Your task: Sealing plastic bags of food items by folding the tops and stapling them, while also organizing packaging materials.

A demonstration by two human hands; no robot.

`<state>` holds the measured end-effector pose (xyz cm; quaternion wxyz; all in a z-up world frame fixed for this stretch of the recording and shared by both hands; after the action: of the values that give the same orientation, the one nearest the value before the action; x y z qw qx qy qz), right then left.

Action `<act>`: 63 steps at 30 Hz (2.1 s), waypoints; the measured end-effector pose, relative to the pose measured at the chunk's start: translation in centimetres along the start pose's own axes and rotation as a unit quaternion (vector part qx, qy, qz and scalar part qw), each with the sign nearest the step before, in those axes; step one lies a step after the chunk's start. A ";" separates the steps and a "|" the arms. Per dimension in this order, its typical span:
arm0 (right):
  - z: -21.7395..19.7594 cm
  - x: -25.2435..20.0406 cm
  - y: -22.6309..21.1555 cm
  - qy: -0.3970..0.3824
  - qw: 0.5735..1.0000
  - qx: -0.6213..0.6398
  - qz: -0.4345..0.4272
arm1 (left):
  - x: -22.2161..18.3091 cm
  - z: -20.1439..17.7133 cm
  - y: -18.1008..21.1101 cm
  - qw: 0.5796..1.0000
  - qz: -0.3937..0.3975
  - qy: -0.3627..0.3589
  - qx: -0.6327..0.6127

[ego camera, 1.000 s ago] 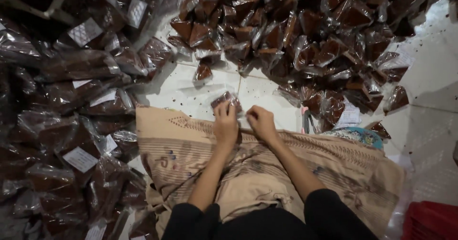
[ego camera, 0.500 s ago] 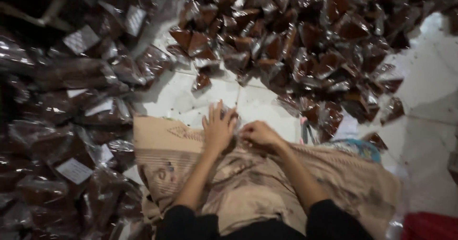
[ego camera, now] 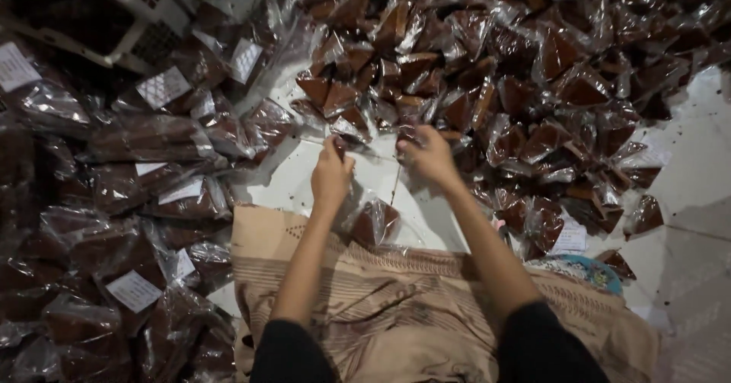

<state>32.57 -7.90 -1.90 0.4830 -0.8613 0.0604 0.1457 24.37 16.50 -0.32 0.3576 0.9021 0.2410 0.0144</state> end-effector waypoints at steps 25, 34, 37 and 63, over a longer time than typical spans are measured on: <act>-1.8 -11.6 4.5 0.068 0.904 -0.257 -0.335 | -17.9 7.7 4.6 0.935 0.232 0.002 0.268; -7.7 -10.8 5.1 -0.008 0.998 -0.060 0.020 | -16.1 5.7 3.3 0.963 0.183 -0.064 0.189; -12.8 -10.5 12.9 0.168 0.957 0.166 0.167 | -17.3 4.7 3.3 0.970 0.175 -0.030 0.163; 5.8 -17.2 9.8 -0.220 0.970 -0.076 -0.071 | -18.8 6.2 -0.5 0.940 0.308 0.142 -0.020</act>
<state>12.73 -8.74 -7.46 0.4269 -0.8442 -0.1197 0.3014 8.83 4.51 -2.46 0.3156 0.9134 -0.0006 0.2570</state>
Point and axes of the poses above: each hand's wrist, its own x-axis towards the middle knuckle, its own z-axis out of the palm, y = z × x, the point moved 8 cm from there along x, towards the middle knuckle, and after that the axes turned 4 degrees about y, right-handed, at the moved point
